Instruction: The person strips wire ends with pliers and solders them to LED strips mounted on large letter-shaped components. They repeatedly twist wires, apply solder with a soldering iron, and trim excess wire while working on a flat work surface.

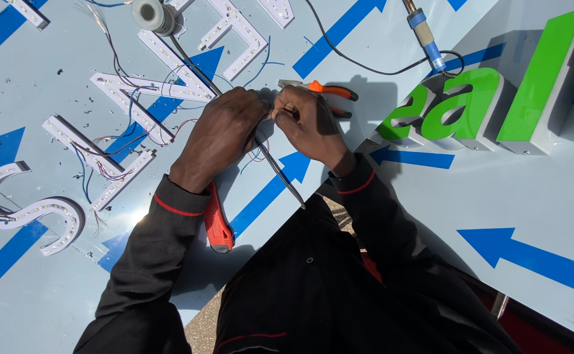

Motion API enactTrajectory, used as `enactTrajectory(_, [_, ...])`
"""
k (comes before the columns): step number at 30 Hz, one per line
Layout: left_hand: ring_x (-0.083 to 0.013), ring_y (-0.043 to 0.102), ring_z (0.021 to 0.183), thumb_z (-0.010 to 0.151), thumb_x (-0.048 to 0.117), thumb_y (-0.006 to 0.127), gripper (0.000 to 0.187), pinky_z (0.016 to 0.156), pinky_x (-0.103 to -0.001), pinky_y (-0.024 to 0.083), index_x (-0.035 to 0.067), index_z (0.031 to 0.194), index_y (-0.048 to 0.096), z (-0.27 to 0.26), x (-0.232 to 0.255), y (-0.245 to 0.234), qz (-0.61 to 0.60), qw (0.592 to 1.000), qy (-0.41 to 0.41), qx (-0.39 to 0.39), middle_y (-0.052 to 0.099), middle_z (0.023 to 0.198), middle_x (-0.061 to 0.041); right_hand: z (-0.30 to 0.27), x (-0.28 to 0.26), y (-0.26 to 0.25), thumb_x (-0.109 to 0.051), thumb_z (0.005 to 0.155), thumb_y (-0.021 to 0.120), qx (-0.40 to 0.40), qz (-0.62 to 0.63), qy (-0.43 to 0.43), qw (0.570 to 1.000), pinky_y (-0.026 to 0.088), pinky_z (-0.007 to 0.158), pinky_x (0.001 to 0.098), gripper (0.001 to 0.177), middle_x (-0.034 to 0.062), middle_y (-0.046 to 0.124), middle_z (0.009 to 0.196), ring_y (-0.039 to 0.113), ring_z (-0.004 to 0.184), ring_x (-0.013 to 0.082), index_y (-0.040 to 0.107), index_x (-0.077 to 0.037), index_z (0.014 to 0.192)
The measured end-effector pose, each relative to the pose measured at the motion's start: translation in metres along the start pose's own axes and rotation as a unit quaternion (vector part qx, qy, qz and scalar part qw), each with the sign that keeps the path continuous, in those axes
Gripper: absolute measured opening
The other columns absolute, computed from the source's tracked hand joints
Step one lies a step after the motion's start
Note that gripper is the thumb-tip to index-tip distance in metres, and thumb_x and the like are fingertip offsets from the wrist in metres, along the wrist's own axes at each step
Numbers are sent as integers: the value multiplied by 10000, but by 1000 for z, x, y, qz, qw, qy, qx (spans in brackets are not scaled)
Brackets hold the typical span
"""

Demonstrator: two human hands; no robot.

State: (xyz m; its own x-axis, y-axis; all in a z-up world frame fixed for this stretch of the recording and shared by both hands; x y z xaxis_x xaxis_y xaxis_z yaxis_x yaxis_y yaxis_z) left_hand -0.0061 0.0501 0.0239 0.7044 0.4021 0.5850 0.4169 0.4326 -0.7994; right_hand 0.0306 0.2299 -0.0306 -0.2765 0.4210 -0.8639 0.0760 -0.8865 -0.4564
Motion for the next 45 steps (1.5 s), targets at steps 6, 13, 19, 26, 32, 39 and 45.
enactTrajectory(6, [-359, 740, 994, 1025, -54, 793, 231, 849, -440, 597, -19, 1254, 786, -16, 11, 0, 35, 991, 105, 69, 754, 1044, -213, -14, 18, 17, -246, 1018, 612, -65, 367, 261, 891, 734, 784, 381, 223, 17, 681, 746, 839, 799, 179, 560, -170, 814])
enactTrajectory(13, [-361, 745, 1043, 1037, -42, 762, 252, 881, -423, 616, -4, 1284, 795, -18, -3, 10, -22, 994, 83, 60, 766, 1083, -191, -20, 18, 20, -209, 1001, 588, -62, 370, 262, 889, 735, 763, 431, 239, 72, 707, 757, 854, 842, 240, 532, -160, 774])
enactTrajectory(19, [-351, 712, 827, 1141, 69, 694, 148, 721, -433, 577, -13, 1185, 809, -14, -1, 0, -133, 970, 91, 182, 733, 917, -187, -20, -18, -22, -228, 1148, 608, -3, 245, 122, 962, 737, 842, 439, 253, 156, 774, 958, 840, 1003, 280, 711, 1, 1121])
enactTrajectory(26, [-385, 705, 779, 1138, 55, 694, 145, 683, -457, 562, -37, 1156, 805, -10, 5, -4, -161, 963, 88, 199, 721, 876, -209, -25, -63, -36, -85, 1150, 696, 55, -26, -61, 996, 720, 855, 444, 130, 132, 760, 1072, 804, 1050, 349, 723, -31, 1266])
enactTrajectory(32, [-403, 702, 785, 1134, 33, 702, 119, 687, -472, 579, -43, 1173, 785, -12, 4, -1, -191, 957, 86, 201, 726, 892, -233, -22, -67, -34, -33, 1126, 721, 65, -140, -157, 975, 727, 841, 411, 166, 105, 740, 1070, 800, 984, 320, 737, -53, 1291])
enactTrajectory(39, [-400, 692, 764, 1123, 14, 712, 107, 685, -476, 568, -32, 1184, 788, -11, 4, -3, -237, 949, 82, 193, 735, 888, -237, -18, -80, -32, -72, 1115, 737, 81, -211, -209, 951, 696, 781, 349, 104, 83, 715, 1011, 773, 886, 262, 758, -76, 1217])
enactTrajectory(45, [-374, 679, 749, 1131, 31, 719, 105, 682, -454, 554, -25, 1189, 787, -11, 4, 3, -244, 945, 78, 205, 728, 882, -224, -18, -81, -23, -104, 1108, 750, 96, -253, -232, 934, 676, 785, 326, 94, 65, 712, 1013, 764, 888, 223, 769, -95, 1200])
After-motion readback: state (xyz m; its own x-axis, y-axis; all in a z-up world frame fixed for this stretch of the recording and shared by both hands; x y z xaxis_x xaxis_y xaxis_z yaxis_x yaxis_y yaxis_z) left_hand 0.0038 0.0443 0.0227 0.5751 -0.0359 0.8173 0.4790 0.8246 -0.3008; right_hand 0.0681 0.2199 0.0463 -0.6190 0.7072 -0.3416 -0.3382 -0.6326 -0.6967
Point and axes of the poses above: each hand's wrist, its own z-axis towards the middle knuckle, its own y-axis out of the palm, x = y × z, the point moved 5 cm from there along z, towards the middle knuckle
